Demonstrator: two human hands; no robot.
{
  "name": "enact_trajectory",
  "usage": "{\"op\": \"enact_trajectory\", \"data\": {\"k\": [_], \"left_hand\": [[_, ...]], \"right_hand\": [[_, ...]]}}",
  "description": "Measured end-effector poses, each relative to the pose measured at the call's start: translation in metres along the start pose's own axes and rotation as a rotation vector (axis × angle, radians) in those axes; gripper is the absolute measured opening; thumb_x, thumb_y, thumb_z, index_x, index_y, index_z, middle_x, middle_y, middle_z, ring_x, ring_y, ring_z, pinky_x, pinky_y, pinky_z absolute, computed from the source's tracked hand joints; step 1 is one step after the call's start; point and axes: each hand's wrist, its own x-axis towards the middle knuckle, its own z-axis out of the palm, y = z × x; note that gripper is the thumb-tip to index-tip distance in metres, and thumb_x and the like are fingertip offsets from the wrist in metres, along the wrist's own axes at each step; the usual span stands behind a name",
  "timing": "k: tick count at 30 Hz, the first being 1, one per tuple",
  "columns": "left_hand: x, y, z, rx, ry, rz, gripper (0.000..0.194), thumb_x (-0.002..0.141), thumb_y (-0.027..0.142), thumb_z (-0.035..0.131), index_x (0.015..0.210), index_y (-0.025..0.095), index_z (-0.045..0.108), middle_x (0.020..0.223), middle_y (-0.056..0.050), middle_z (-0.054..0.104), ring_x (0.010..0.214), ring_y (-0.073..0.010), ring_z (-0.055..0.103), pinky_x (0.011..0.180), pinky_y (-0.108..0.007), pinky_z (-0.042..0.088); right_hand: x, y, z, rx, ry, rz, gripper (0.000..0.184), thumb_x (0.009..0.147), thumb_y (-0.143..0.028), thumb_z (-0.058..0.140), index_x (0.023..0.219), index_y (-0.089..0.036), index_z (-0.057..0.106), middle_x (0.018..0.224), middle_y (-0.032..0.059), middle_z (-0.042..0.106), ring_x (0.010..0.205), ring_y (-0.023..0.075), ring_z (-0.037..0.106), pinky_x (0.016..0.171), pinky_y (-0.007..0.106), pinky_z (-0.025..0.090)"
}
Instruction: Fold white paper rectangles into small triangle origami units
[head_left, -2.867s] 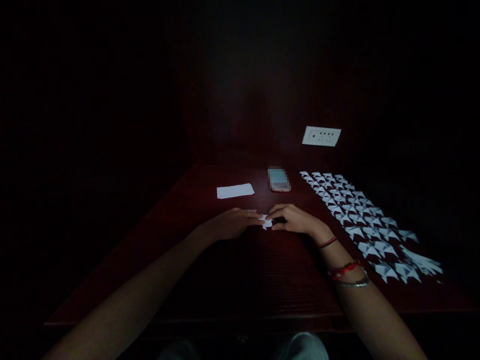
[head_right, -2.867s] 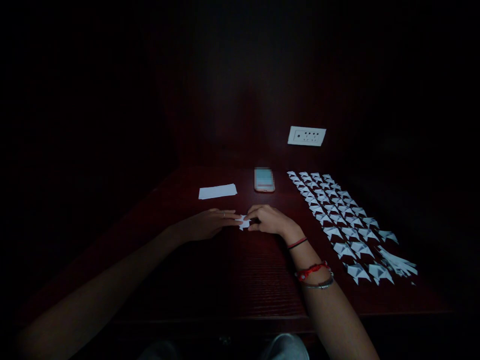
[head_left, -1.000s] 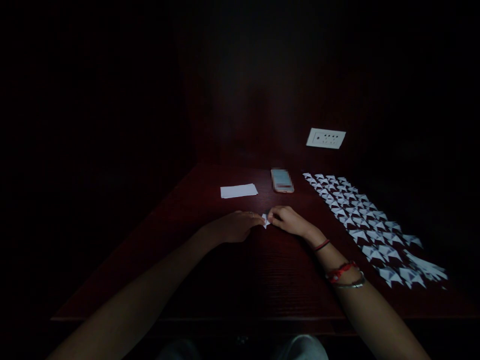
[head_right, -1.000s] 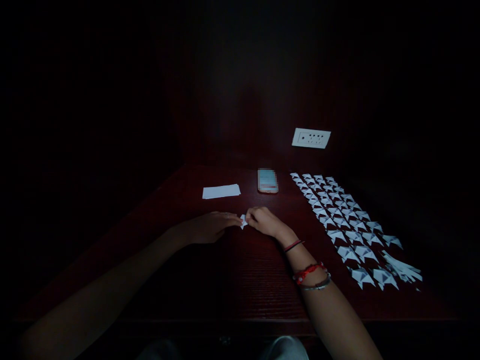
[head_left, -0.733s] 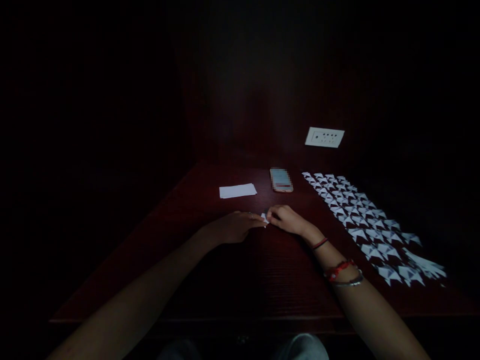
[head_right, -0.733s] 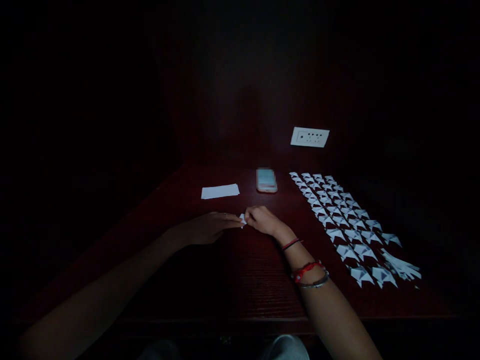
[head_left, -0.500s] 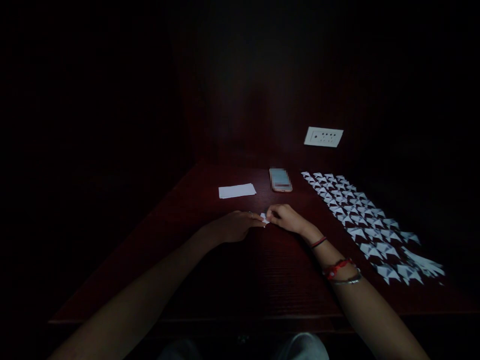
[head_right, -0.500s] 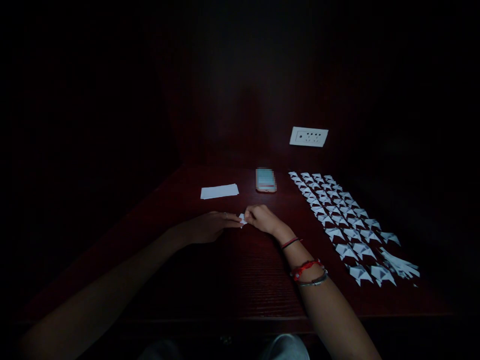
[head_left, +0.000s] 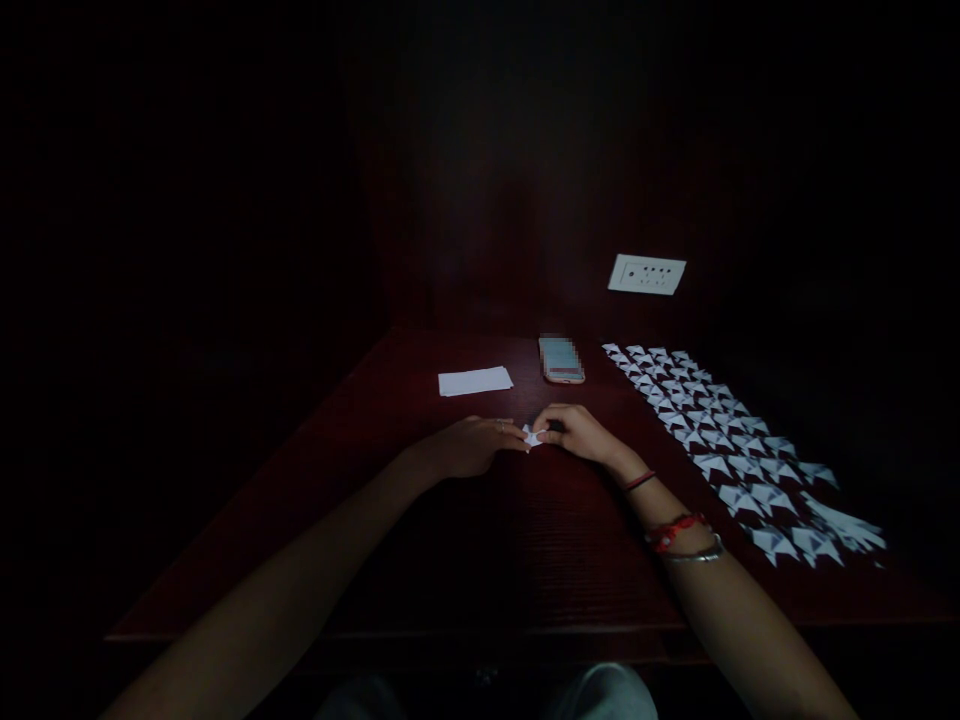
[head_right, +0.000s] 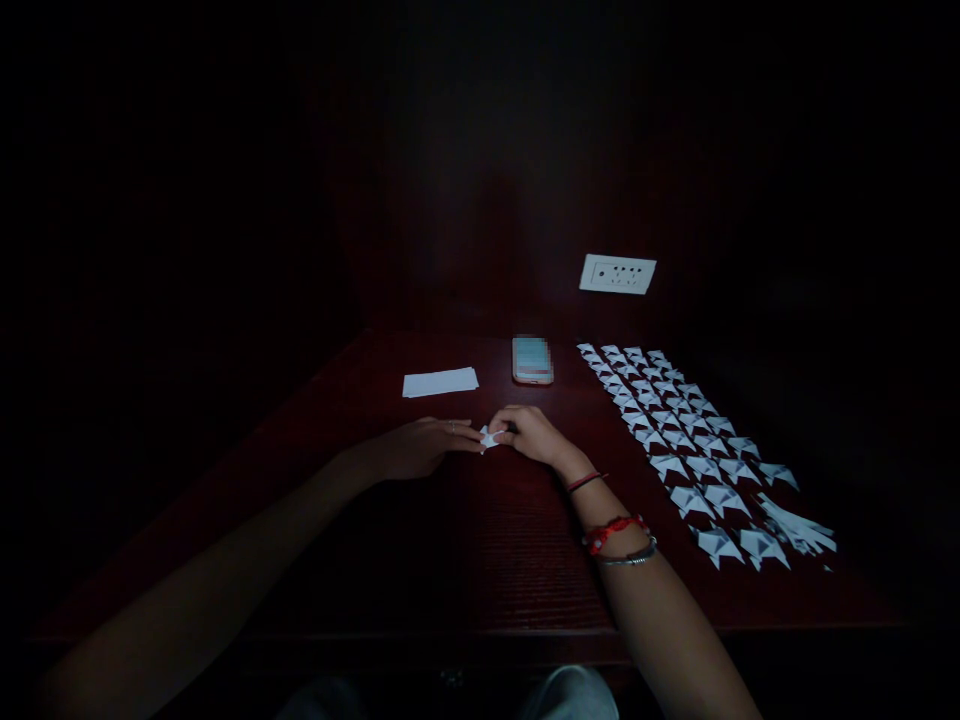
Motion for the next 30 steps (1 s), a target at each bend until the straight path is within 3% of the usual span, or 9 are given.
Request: {"op": "enact_trajectory", "data": {"k": [7,15,21,30], "left_hand": [[0.002,0.005,0.002,0.040,0.077,-0.006,0.047,0.072,0.003,0.032,0.109,0.029,0.045,0.116,0.003,0.044,0.107,-0.0145,0.038,0.088,-0.033,0.028],[-0.001,-0.010,0.002,0.005,0.052,-0.012,0.054,0.068,-0.003,0.032,0.110,0.031,0.043,0.120,0.007,0.041,0.114,-0.0144,0.031,0.090,-0.034,0.027],[0.000,-0.014,0.000,-0.004,0.059,0.020,0.056,0.065,-0.006,0.032,0.109,0.027,0.043,0.118,0.006,0.043,0.114,-0.0132,0.031,0.092,-0.032,0.027],[0.003,-0.010,0.001,0.055,0.102,0.038,0.048,0.070,-0.002,0.032,0.107,0.026,0.045,0.120,0.006,0.042,0.116,-0.0144,0.027,0.090,-0.034,0.026]], "right_hand": [[0.002,0.002,0.000,-0.032,-0.007,-0.066,0.009,0.072,-0.011,0.050,0.070,-0.014,0.059,0.071,0.0017,0.055,0.067,0.0094,0.050,0.064,0.021,0.038],[-0.006,-0.008,-0.004,-0.150,-0.112,-0.187,0.026,0.075,-0.009,0.044,0.092,-0.020,0.061,0.086,0.0039,0.057,0.080,0.0109,0.052,0.072,0.022,0.040],[-0.006,-0.016,-0.001,-0.320,-0.148,-0.162,0.030,0.075,-0.009,0.044,0.099,-0.022,0.057,0.093,0.0047,0.057,0.087,0.0132,0.052,0.075,0.024,0.040],[-0.004,-0.018,-0.006,-0.320,-0.181,-0.147,0.026,0.072,-0.006,0.043,0.087,-0.017,0.062,0.091,0.0042,0.061,0.086,0.0133,0.055,0.077,0.024,0.039]]}}
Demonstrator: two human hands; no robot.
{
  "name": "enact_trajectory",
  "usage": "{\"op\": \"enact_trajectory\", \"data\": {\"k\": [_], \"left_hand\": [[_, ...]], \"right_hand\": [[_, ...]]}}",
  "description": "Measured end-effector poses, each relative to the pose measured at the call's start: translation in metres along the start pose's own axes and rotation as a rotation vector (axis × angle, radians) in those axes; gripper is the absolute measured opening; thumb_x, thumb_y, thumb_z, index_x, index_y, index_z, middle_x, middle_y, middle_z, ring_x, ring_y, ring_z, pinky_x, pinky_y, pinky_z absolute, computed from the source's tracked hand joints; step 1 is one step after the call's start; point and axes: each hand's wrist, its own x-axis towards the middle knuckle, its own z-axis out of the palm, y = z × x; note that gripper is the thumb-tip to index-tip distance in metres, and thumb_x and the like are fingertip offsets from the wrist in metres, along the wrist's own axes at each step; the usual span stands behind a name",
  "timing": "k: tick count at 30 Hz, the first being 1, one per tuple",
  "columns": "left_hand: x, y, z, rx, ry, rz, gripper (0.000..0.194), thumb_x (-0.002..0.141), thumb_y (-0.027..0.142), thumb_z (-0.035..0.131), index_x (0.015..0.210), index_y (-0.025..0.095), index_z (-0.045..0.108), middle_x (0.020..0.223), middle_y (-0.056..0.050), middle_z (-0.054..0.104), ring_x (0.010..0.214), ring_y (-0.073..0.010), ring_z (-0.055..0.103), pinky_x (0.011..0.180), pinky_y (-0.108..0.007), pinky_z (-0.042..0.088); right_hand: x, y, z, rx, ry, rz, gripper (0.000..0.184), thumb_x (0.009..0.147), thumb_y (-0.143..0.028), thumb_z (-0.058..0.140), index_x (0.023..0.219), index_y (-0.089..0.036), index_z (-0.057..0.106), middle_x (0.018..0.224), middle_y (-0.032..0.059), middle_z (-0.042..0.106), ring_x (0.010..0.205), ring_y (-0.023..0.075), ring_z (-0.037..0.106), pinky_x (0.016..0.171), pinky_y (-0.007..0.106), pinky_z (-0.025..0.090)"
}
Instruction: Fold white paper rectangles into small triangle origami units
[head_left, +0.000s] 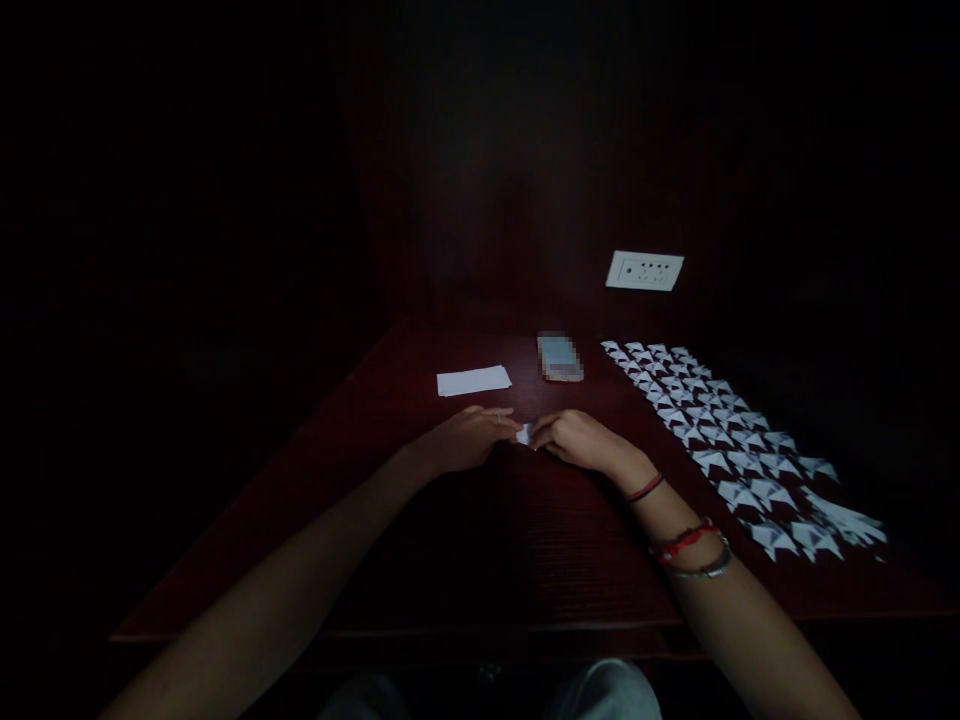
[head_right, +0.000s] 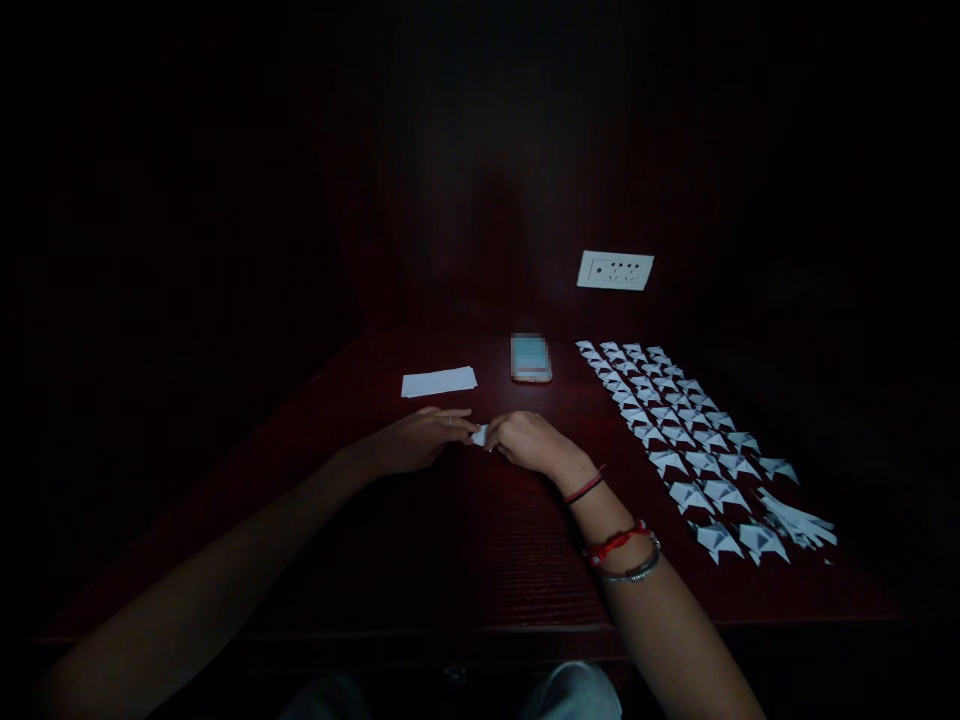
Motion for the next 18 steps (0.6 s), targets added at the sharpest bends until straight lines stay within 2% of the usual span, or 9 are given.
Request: {"op": "enact_trajectory", "data": {"k": [6,12,18], "left_hand": [[-0.0005,-0.0038,0.0053,0.004,-0.007,0.000,0.046,0.072,0.000,0.032,0.111,0.022,0.042,0.118,0.001,0.045,0.113,-0.0135,0.033,0.090,-0.031,0.028],[-0.0035,-0.0052,0.0054,-0.015,-0.013,-0.011,0.051,0.071,0.000,0.032,0.115,0.024,0.038,0.118,0.001,0.044,0.113,-0.0134,0.033,0.091,-0.032,0.028],[-0.0037,-0.0040,0.0040,-0.027,-0.044,-0.004,0.053,0.070,0.001,0.033,0.116,0.025,0.037,0.121,0.002,0.042,0.113,-0.0130,0.032,0.092,-0.032,0.027]], "right_hand": [[-0.0015,0.0032,-0.0008,0.069,0.025,-0.009,0.028,0.069,-0.003,0.043,0.083,-0.017,0.063,0.088,0.0032,0.062,0.083,0.0124,0.055,0.078,0.024,0.039],[-0.0008,0.0019,0.0008,0.109,0.076,0.027,0.039,0.070,-0.003,0.040,0.102,-0.020,0.056,0.094,0.0035,0.058,0.084,0.0119,0.053,0.076,0.024,0.040],[-0.0001,0.0024,0.0048,0.110,0.073,0.038,0.035,0.069,-0.004,0.041,0.096,-0.016,0.059,0.093,0.0051,0.057,0.085,0.0120,0.052,0.078,0.023,0.040]]}}
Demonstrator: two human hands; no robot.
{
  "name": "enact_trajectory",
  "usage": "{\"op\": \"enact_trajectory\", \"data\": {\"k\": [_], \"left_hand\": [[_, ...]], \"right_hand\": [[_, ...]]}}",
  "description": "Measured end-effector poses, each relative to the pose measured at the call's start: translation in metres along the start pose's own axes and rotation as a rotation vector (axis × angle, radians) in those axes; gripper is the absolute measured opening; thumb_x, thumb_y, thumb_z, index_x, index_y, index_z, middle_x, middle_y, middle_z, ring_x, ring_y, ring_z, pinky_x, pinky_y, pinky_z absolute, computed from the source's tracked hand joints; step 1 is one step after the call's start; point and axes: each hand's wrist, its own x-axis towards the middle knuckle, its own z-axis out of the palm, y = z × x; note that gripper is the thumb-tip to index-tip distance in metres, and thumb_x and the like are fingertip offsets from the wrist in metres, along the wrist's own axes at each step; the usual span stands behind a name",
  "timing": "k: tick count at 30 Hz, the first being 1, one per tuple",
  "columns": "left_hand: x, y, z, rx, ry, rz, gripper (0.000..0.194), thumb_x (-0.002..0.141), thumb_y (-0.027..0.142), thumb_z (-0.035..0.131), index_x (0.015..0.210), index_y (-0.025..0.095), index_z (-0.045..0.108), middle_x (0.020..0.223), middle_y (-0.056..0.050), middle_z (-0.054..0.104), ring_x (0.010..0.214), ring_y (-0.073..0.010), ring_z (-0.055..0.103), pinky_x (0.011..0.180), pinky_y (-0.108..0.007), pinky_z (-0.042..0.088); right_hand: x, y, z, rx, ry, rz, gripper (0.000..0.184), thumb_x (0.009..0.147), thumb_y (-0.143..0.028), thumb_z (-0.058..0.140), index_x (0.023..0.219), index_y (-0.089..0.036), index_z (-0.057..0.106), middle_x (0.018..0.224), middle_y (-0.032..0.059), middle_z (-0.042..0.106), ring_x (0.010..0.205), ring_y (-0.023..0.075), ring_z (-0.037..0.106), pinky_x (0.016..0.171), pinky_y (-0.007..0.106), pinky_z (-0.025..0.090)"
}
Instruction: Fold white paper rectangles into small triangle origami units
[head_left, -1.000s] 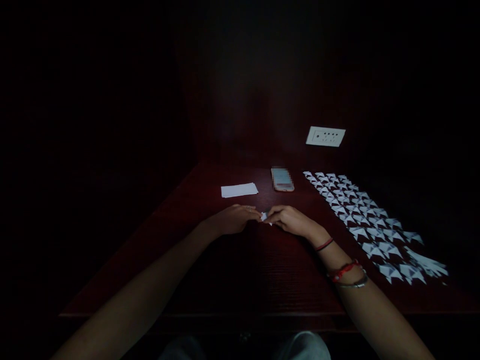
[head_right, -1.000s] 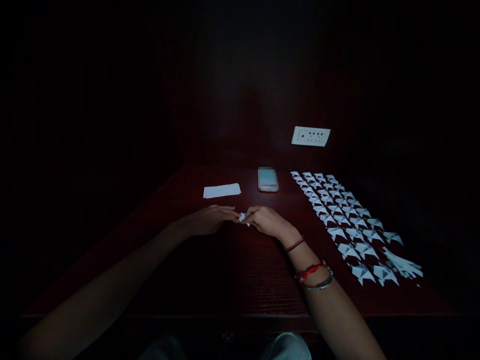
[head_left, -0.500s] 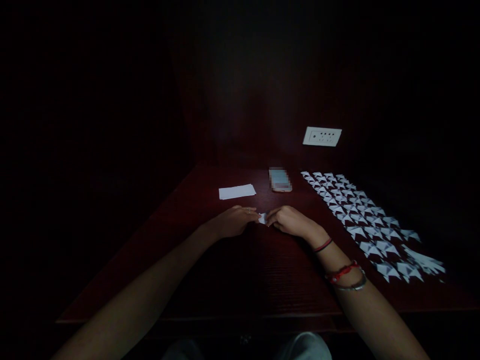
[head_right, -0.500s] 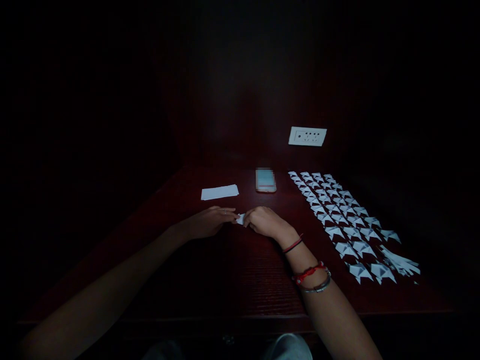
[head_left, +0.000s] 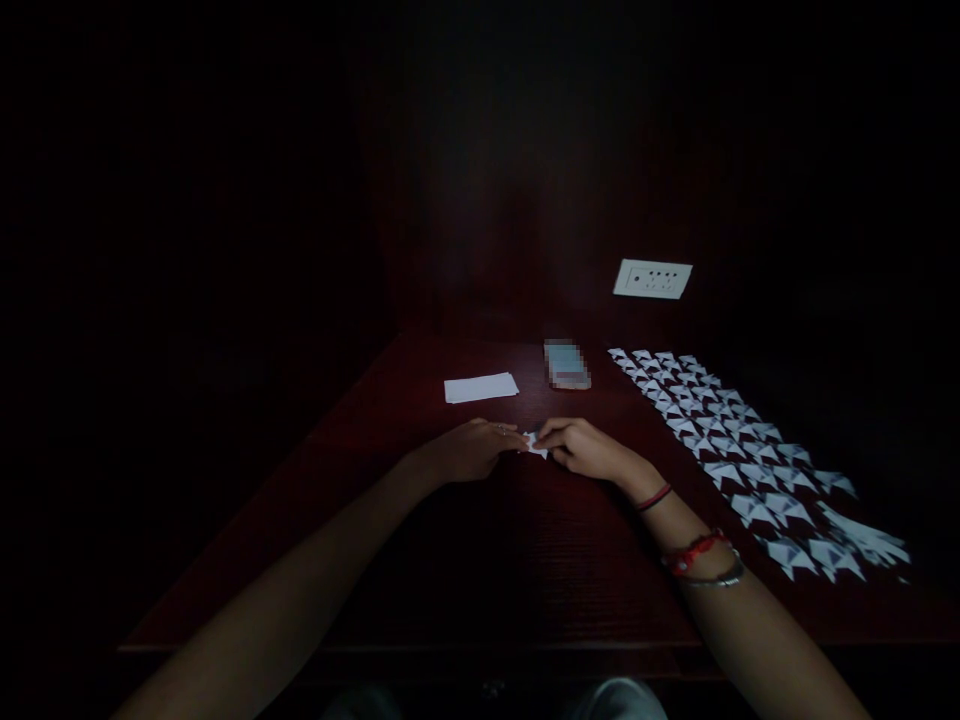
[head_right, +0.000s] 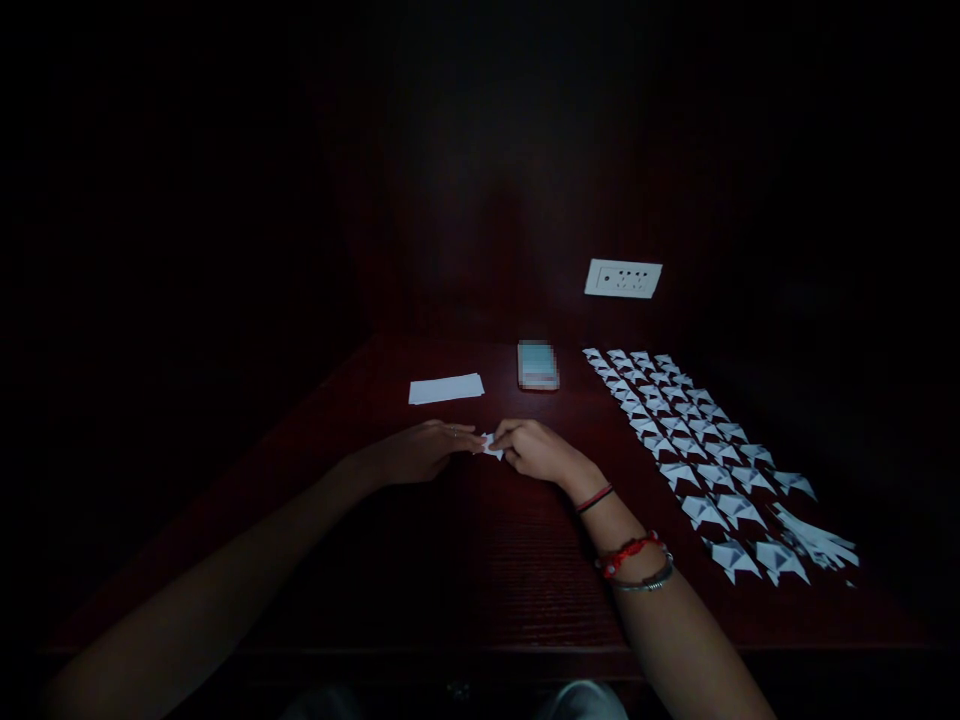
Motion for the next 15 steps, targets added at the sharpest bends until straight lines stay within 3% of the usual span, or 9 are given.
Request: {"op": "enact_trajectory", "data": {"k": [15], "left_hand": [[0.0014,0.0001,0.0011,-0.035,0.033,0.012,0.051,0.071,-0.001,0.033,0.115,0.024,0.039,0.119,0.002,0.044,0.111,-0.0102,0.035,0.092,-0.030,0.027]], "right_hand": [[0.0039,-0.0024,-0.0001,-0.009,-0.011,0.003,0.034,0.069,-0.005,0.042,0.098,-0.016,0.058,0.093,0.0051,0.056,0.084,0.0127,0.052,0.078,0.025,0.040]]}}
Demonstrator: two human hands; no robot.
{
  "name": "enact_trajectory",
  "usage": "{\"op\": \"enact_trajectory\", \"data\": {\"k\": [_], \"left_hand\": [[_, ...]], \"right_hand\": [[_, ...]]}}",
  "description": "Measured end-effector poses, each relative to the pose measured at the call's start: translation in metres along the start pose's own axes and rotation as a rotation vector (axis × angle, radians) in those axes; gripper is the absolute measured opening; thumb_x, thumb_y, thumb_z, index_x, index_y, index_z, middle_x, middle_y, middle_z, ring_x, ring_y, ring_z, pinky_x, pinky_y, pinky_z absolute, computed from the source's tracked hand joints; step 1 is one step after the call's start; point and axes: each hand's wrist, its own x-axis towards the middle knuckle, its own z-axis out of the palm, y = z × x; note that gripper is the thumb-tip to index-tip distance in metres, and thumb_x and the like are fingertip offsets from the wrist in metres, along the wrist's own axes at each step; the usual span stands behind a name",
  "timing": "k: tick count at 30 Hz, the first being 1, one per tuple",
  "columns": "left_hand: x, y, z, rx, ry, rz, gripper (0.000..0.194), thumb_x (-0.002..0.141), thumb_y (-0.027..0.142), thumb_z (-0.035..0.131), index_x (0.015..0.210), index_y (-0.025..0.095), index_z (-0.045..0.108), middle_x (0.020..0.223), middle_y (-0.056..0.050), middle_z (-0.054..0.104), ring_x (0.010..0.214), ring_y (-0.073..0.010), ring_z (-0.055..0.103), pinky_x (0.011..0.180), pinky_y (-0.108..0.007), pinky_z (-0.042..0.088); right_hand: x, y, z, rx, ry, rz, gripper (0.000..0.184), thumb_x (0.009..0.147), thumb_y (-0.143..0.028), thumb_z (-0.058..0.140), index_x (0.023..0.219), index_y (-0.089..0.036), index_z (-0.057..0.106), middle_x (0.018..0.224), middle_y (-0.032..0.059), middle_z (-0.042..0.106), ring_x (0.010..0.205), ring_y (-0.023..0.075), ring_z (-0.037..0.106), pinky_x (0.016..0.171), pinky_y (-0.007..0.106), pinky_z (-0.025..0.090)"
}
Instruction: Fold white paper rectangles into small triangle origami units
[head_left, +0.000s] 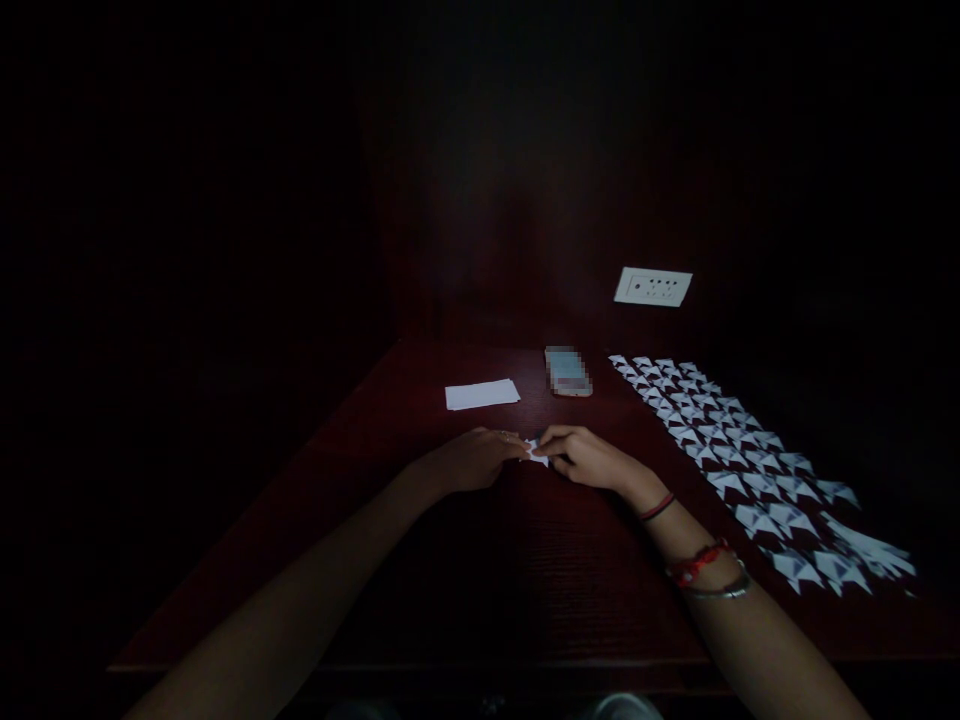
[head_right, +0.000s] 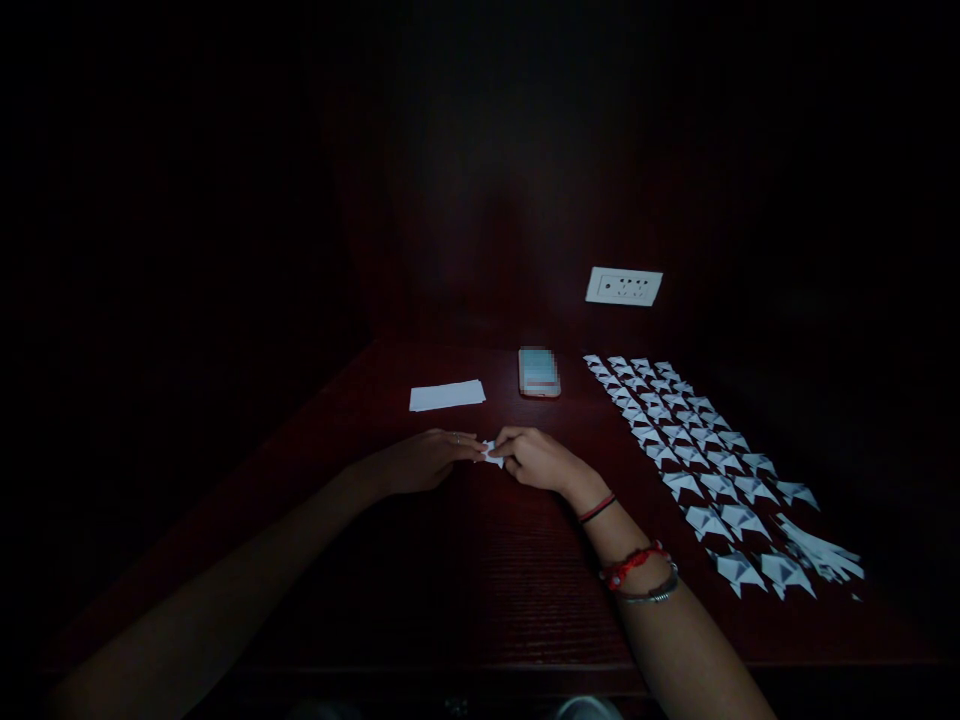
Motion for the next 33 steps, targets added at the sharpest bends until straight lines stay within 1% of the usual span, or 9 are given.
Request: {"op": "enact_trajectory", "data": {"k": [5,10,16,22,25,27,29,31,33], "left_hand": [[-0.001,0.002,0.000,0.033,0.006,-0.047,0.046,0.072,0.004,0.034,0.112,0.024,0.042,0.119,0.001,0.042,0.108,-0.0130,0.037,0.090,-0.031,0.028],[-0.001,0.006,-0.004,0.035,0.013,-0.050,0.043,0.072,0.004,0.034,0.108,0.025,0.046,0.116,0.002,0.044,0.103,-0.0131,0.041,0.088,-0.030,0.029],[-0.001,0.008,-0.005,0.024,0.011,-0.040,0.043,0.071,0.004,0.034,0.107,0.024,0.046,0.114,0.001,0.045,0.102,-0.0128,0.041,0.087,-0.028,0.029],[-0.001,0.007,-0.006,0.025,0.006,-0.051,0.043,0.071,0.004,0.033,0.107,0.023,0.046,0.115,0.001,0.044,0.102,-0.0133,0.041,0.086,-0.028,0.029],[-0.001,0.007,-0.006,0.029,0.002,-0.049,0.044,0.070,0.004,0.033,0.108,0.023,0.045,0.115,0.001,0.044,0.103,-0.0137,0.041,0.086,-0.028,0.029],[-0.002,0.008,-0.006,0.034,0.006,-0.048,0.044,0.070,0.004,0.033,0.108,0.023,0.045,0.115,0.001,0.044,0.103,-0.0139,0.041,0.086,-0.029,0.029],[-0.002,0.009,-0.004,0.040,0.010,-0.050,0.043,0.071,0.005,0.034,0.108,0.023,0.045,0.115,0.000,0.044,0.102,-0.0143,0.041,0.086,-0.029,0.029],[-0.001,0.011,-0.002,0.049,0.015,-0.060,0.042,0.072,0.006,0.034,0.109,0.022,0.045,0.115,-0.001,0.043,0.102,-0.0148,0.041,0.086,-0.029,0.029],[-0.001,0.014,-0.001,0.058,0.018,-0.068,0.041,0.073,0.007,0.034,0.110,0.022,0.044,0.116,-0.002,0.043,0.101,-0.0152,0.041,0.085,-0.030,0.030]], "right_hand": [[0.000,0.001,0.001,0.027,0.021,0.020,0.030,0.069,-0.005,0.042,0.090,-0.015,0.061,0.090,0.0048,0.057,0.084,0.0123,0.052,0.079,0.024,0.040],[-0.003,-0.002,-0.002,0.039,0.059,0.030,0.032,0.069,-0.006,0.043,0.093,-0.017,0.060,0.091,0.0040,0.057,0.082,0.0118,0.053,0.078,0.024,0.040],[-0.003,-0.004,-0.006,0.052,0.002,-0.032,0.031,0.069,-0.005,0.043,0.088,-0.019,0.062,0.089,0.0027,0.058,0.081,0.0105,0.053,0.078,0.024,0.040],[-0.004,-0.003,-0.009,0.077,0.009,-0.013,0.027,0.069,-0.005,0.043,0.080,-0.018,0.064,0.085,0.0016,0.059,0.078,0.0107,0.054,0.077,0.024,0.040],[-0.002,0.000,-0.006,0.093,0.096,0.059,0.027,0.071,-0.008,0.042,0.085,-0.018,0.062,0.085,0.0022,0.060,0.078,0.0109,0.054,0.074,0.024,0.041],[0.000,0.004,-0.002,0.107,0.184,0.154,0.027,0.073,-0.012,0.043,0.093,-0.017,0.059,0.087,0.0039,0.059,0.079,0.0119,0.054,0.074,0.025,0.041],[0.003,0.010,0.005,0.144,0.238,0.263,0.030,0.072,-0.017,0.046,0.100,-0.015,0.056,0.089,0.0057,0.059,0.079,0.0131,0.053,0.073,0.026,0.041],[0.006,0.016,0.012,0.240,0.236,0.360,0.034,0.070,-0.020,0.050,0.103,-0.013,0.053,0.087,0.0060,0.059,0.078,0.0133,0.054,0.072,0.026,0.042],[0.008,0.020,0.018,0.406,0.217,0.454,0.037,0.069,-0.018,0.051,0.105,-0.011,0.050,0.082,0.0048,0.061,0.073,0.0119,0.055,0.069,0.025,0.043]]}}
